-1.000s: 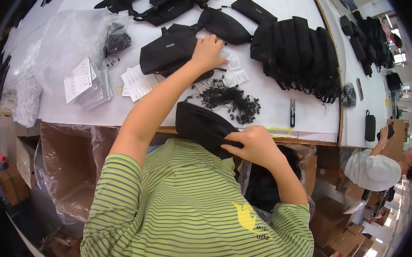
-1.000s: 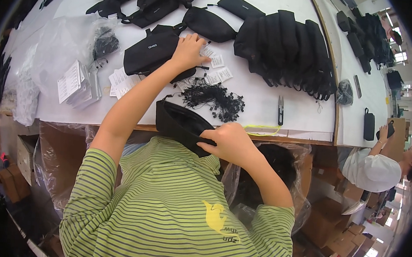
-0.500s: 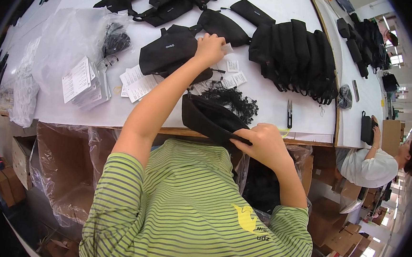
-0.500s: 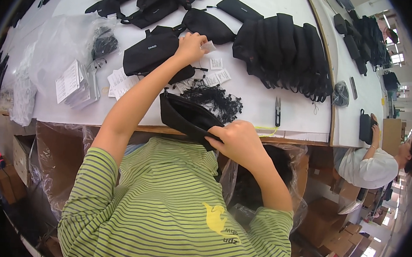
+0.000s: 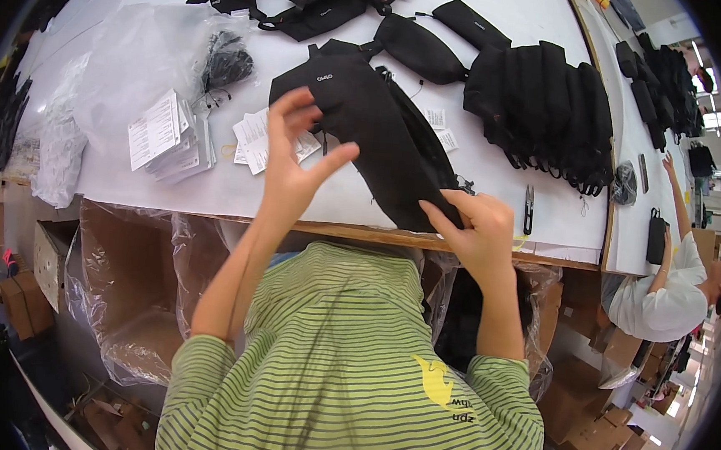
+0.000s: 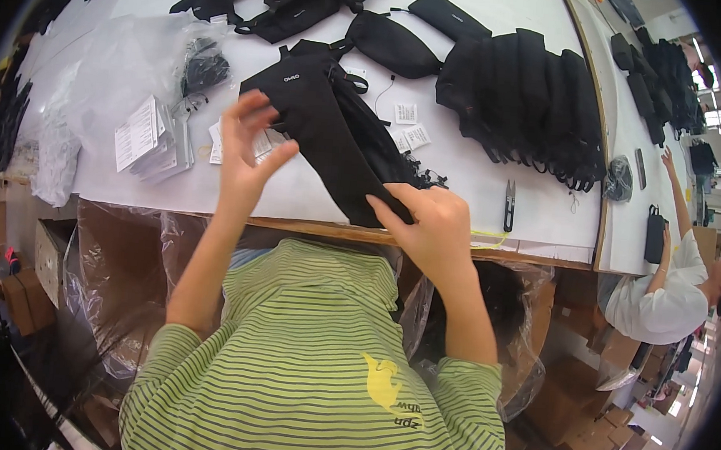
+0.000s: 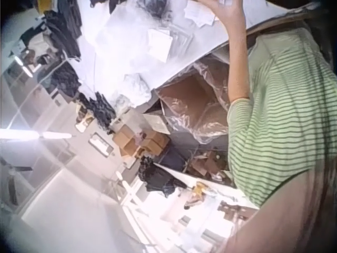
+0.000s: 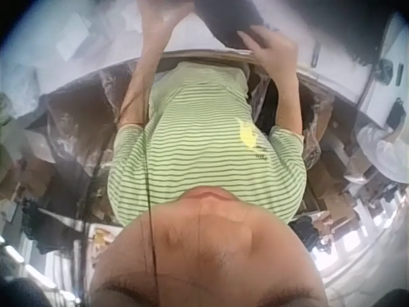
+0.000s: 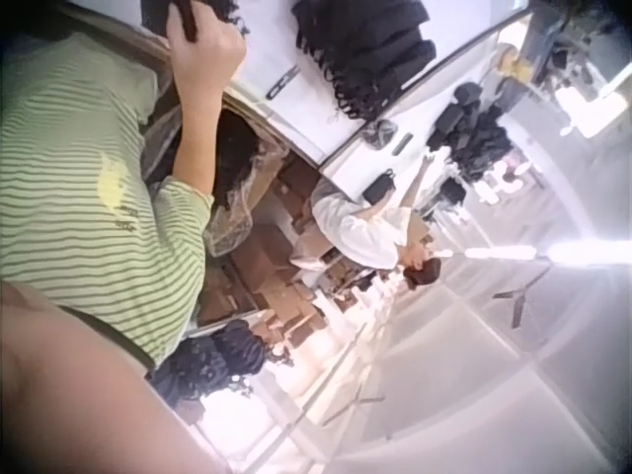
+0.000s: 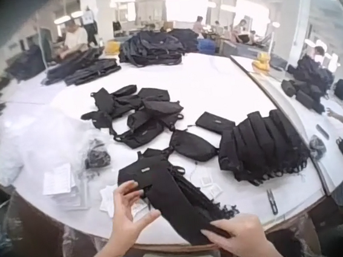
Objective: Attaching labels and small black components to black fabric pouches at a workbench.
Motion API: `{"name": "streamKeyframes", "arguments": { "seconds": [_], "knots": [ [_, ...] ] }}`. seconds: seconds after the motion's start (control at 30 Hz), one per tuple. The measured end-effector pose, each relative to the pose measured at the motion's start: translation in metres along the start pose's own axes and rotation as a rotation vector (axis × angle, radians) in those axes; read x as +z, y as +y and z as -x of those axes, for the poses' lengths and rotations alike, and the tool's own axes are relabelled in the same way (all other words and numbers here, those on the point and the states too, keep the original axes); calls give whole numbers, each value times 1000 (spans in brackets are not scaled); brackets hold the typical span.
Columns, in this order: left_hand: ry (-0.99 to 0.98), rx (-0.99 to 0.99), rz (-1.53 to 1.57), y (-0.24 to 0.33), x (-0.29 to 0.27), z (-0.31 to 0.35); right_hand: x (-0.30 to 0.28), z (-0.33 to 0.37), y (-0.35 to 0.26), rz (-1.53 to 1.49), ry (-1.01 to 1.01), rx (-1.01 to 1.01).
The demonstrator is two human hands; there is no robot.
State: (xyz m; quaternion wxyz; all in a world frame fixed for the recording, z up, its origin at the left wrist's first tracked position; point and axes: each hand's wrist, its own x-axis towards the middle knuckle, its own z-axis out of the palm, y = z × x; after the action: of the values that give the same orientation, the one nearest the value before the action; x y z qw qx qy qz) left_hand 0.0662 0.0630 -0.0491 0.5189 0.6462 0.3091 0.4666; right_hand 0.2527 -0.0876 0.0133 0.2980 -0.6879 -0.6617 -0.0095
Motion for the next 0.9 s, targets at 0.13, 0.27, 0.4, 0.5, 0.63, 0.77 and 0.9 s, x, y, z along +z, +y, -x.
{"name": "streamKeyframes", "arguments": {
  "seconds": [0.13, 0.27, 0.4, 0.5, 0.63, 0.77, 0.9],
  "knots": [
    [-73, -528, 756, -8, 21, 29, 27, 0, -16, -233, 117, 154],
    [40, -699, 774, 28, 31, 11, 52, 14, -27, -617, 278, 471],
    [50, -675, 705, 33, 27, 5, 68, 28, -11, -919, 391, 701],
    [-53, -720, 613, 41, 24, 15, 53, 18, -1, -899, 263, 679],
    [-361, -740, 530, 44, 28, 27, 43, -17, -5, -1232, 446, 663],
    [-385, -791, 526, 49, 30, 29, 45, -20, 5, -943, 562, 544],
    [-362, -801, 538, 51, 29, 29, 47, -13, 15, -894, 538, 480]
  ]
}}
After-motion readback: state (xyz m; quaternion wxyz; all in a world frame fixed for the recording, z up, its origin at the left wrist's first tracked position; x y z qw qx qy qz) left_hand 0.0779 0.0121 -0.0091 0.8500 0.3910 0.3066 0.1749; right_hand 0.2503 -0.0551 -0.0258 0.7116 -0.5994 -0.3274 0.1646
